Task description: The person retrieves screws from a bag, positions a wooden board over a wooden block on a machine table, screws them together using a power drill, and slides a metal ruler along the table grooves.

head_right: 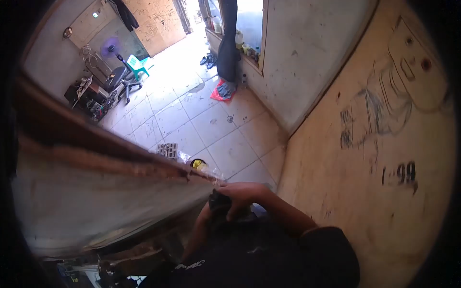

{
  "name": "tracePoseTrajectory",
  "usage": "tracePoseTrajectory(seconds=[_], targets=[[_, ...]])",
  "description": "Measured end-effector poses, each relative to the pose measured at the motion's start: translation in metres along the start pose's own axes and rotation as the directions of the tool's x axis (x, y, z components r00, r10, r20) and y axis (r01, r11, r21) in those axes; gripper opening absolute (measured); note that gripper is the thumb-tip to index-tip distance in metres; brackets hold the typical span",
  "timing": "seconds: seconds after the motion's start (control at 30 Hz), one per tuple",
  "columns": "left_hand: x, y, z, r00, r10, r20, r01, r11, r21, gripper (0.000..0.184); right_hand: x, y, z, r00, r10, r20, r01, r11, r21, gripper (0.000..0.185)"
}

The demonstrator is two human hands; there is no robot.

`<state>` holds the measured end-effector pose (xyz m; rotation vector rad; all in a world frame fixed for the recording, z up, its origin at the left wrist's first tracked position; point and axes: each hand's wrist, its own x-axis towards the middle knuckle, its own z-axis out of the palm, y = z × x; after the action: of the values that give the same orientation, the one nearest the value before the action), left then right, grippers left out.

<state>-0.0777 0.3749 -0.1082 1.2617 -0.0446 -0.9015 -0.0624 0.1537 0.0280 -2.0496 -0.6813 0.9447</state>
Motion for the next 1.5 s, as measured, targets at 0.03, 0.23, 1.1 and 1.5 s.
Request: tracePoseTrajectory(seconds=[0.03, 0.23, 1.1, 1.5], targets=[[0.030, 0.014, 0.003, 0.998, -0.023, 0.054, 0.022, 0.999, 0.023, 0.040, -0.012, 0.006, -0.020, 0.998, 0.015, -0.061, -0.012, 0.998, 0.065, 0.092], [0.198, 0.059, 0.022, 0.957, -0.218, 0.191, 0.192, 0.970, 0.145, 0.040, -0.044, 0.064, -0.098, 0.872, 0.188, -0.451, -0.114, 0.976, 0.186, 0.067], [0.277, 0.128, -0.058, 0.338, -0.362, -0.869, -0.538, 0.683, -0.494, 0.049, 0.295, 0.144, -0.318, 0.937, -0.225, 0.266, 0.294, 0.921, -0.255, 0.046], [0.296, -0.068, 0.112, -0.148, -0.747, -0.648, -0.814, 0.465, -0.350, 0.029, 0.613, 0.143, -0.185, 0.920, -0.219, 0.325, 0.336, 0.869, -0.364, 0.057]])
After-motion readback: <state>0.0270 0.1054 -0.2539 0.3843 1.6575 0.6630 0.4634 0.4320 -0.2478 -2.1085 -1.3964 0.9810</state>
